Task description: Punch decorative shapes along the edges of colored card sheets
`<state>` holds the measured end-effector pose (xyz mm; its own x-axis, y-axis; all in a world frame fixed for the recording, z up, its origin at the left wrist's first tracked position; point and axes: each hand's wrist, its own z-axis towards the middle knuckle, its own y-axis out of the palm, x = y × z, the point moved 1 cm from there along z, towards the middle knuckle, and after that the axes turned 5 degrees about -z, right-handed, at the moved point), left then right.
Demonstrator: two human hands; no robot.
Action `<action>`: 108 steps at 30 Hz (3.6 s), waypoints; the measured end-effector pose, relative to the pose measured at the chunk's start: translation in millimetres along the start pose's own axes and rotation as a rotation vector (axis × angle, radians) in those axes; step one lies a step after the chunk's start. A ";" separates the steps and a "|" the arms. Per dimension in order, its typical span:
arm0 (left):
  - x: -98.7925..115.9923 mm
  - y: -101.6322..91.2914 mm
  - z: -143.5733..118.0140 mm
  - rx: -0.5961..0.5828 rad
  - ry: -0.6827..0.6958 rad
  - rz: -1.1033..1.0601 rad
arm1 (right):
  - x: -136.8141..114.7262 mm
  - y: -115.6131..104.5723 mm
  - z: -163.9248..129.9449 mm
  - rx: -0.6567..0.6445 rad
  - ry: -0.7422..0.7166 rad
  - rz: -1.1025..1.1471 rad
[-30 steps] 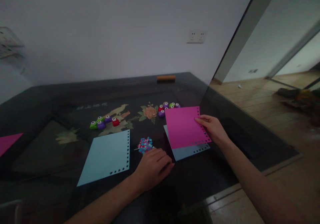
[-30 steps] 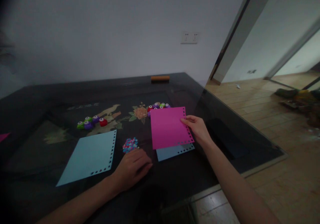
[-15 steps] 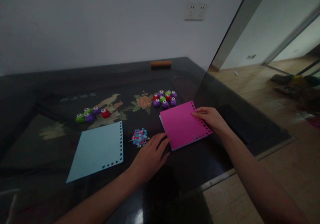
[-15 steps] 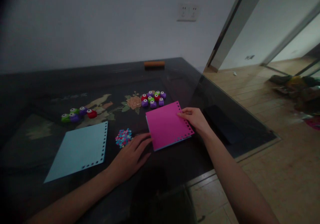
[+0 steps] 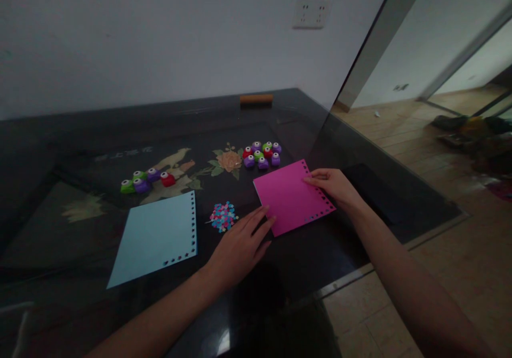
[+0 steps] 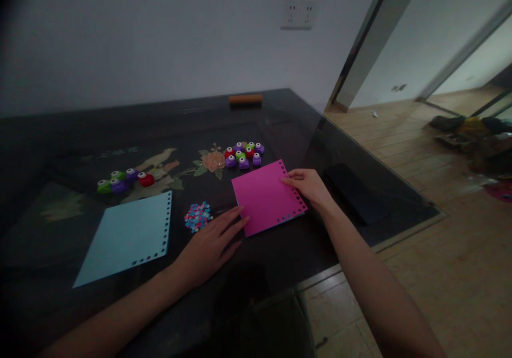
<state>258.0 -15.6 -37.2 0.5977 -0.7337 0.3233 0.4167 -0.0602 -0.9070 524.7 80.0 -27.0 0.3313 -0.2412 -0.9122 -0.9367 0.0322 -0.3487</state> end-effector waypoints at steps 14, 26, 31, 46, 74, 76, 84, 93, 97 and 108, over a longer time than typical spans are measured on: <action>-0.2 1.0 0.8 -0.031 0.008 0.015 | 2.9 1.0 2.6 -0.001 -0.046 -0.039; -0.2 0.9 -0.5 -0.019 0.003 0.016 | 4.0 1.2 3.8 0.053 -0.083 -0.137; -0.2 0.9 -0.4 -0.021 -0.001 0.019 | -0.7 0.5 -0.7 0.027 -0.105 -0.119; -0.2 1.8 0.7 -0.001 0.001 0.031 | 1.1 -6.2 5.3 0.138 -0.265 -0.417; -97.0 -110.1 -78.2 0.338 -0.391 0.042 | -11.1 -14.1 -0.3 0.323 -0.295 -0.561; -124.1 -115.2 -103.5 0.414 -0.534 0.069 | -13.5 -15.2 -4.1 0.313 -0.304 -0.591; -148.0 -113.4 -129.1 0.444 -0.600 0.046 | -11.3 -12.4 1.2 0.370 -0.250 -0.465; -151.4 -110.9 -130.9 0.400 -0.478 -0.016 | -68.4 49.3 -36.7 0.140 -0.496 -0.449; -149.3 -111.6 -130.8 0.377 -0.476 -0.039 | -94.6 127.1 -45.5 -0.234 -0.722 -0.470; -154.1 -111.4 -134.3 0.232 -0.546 -0.157 | -113.9 236.7 -32.6 -0.351 -0.989 -0.986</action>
<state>27.5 13.3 -22.3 0.7560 -0.2715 0.5956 0.6300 0.0546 -0.7747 261.6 83.5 1.4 0.6538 0.7401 -0.1577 -0.2139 -0.0192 -0.9767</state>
